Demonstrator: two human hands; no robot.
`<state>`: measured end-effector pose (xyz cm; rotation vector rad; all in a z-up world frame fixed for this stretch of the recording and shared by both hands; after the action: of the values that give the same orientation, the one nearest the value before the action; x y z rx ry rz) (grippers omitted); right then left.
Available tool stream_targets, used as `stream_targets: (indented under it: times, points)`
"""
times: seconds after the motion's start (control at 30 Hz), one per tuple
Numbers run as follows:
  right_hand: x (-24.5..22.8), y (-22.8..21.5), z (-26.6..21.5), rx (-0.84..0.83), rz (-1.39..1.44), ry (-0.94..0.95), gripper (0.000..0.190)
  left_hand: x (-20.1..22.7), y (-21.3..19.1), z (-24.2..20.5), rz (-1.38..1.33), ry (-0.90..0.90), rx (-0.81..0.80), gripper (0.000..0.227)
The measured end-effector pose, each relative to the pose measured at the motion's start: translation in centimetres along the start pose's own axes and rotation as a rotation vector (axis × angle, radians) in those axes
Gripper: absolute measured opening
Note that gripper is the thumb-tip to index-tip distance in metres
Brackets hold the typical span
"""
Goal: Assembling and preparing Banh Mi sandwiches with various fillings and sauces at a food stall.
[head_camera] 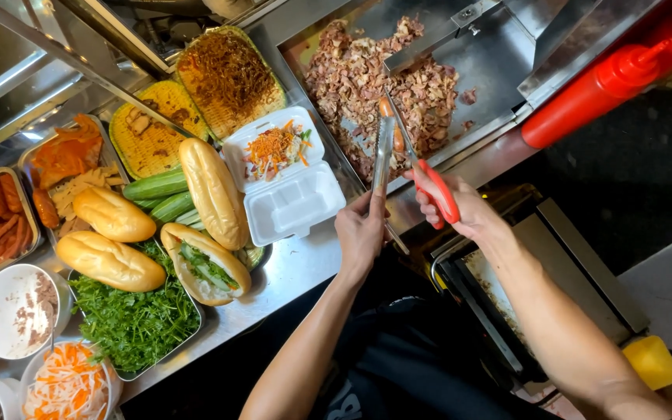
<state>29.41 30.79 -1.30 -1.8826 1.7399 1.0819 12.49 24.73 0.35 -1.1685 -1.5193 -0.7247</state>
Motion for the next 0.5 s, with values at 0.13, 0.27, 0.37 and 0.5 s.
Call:
stream_targets:
  times: [0.13, 0.27, 0.37, 0.5]
  points:
    - [0.1, -1.2, 0.4, 0.027, -0.027, 0.019, 0.043, -1.7, 0.5, 1.0, -0.012, -0.014, -0.035, 0.046]
    - [0.9, -2.5, 2.4, 0.028, -0.023, 0.056, 0.047, -3.9, 1.2, 1.6, -0.002, -0.074, -0.062, 0.041]
    - [1.3, -4.5, 4.2, 0.049, -0.090, 0.002, 0.046, -4.9, 1.7, 1.6, 0.096, -0.110, -0.081, 0.039]
    - [-0.7, -5.0, 4.2, 0.060, -0.138, -0.086, 0.039, -5.1, 1.2, -0.1, 0.196, -0.158, -0.138, 0.051]
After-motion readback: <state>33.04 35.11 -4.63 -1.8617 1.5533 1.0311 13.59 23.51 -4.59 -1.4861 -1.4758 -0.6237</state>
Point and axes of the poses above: each hand's wrist, its own z-axis towards the middle knuckle, its own y-axis out of the palm, x = y × z, the point moved 9 cm from there along z, towards the middle knuckle, and after that the axes turned 6 degrees about y, right-handed, at the moved point
